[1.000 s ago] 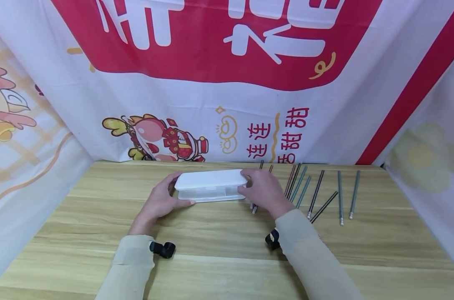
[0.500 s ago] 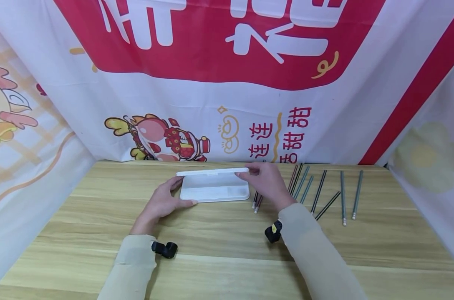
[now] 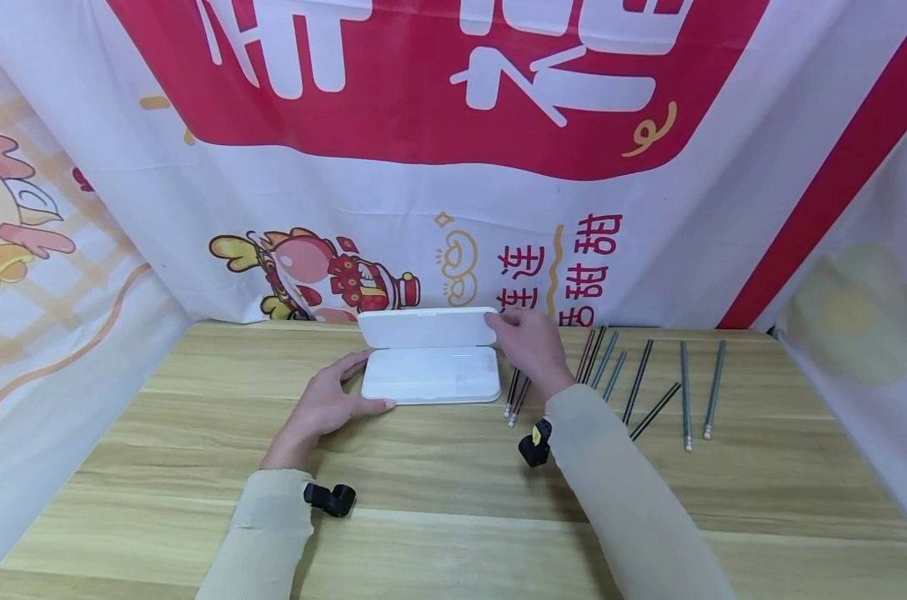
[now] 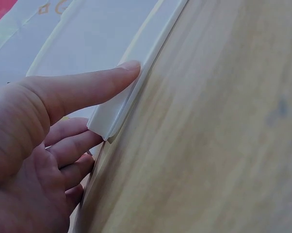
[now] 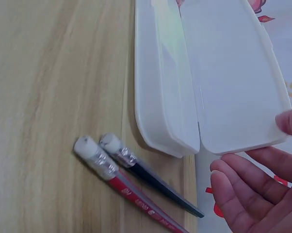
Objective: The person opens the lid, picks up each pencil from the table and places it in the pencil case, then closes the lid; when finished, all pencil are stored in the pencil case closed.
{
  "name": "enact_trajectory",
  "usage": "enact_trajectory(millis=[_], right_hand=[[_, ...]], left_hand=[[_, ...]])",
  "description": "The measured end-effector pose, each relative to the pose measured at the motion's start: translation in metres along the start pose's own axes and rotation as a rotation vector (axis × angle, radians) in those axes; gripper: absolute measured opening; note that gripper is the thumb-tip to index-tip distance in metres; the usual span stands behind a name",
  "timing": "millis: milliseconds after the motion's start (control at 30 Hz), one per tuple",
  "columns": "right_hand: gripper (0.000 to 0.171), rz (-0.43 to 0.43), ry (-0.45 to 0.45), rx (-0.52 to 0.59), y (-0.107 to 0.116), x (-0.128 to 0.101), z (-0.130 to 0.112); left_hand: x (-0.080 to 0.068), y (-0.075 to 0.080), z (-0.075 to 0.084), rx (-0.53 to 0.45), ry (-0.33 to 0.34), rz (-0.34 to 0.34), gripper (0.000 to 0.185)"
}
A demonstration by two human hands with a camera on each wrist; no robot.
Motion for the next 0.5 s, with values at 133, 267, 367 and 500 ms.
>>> enact_trajectory(millis=[133, 267, 367, 500], right_hand=[[0.052, 0.021, -0.027, -0.008, -0.004, 0.008, -0.001], [0.046, 0.072, -0.035, 0.01, -0.009, 0.017, 0.001], [0.041, 0.113, -0.055, 0.053, -0.012, 0.022, 0.004], [0.038, 0.15, -0.075, 0.078, -0.015, 0.027, 0.006]], left_hand=[[0.0, 0.0, -0.001, -0.006, 0.008, 0.001, 0.093], [0.001, 0.0, -0.001, -0.011, 0.017, 0.001, 0.092], [0.001, 0.0, -0.001, -0.011, 0.021, 0.0, 0.091], [0.001, 0.0, -0.001, -0.007, 0.025, -0.003, 0.09]])
Point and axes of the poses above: each hand's wrist, its own x-axis towards the middle knuckle, its own y-axis out of the back of the hand, z = x × y, the point moved 2 cm from there along x, towards the middle knuckle, and after that the axes turned 9 degrees about y, right-handed, at the moved point
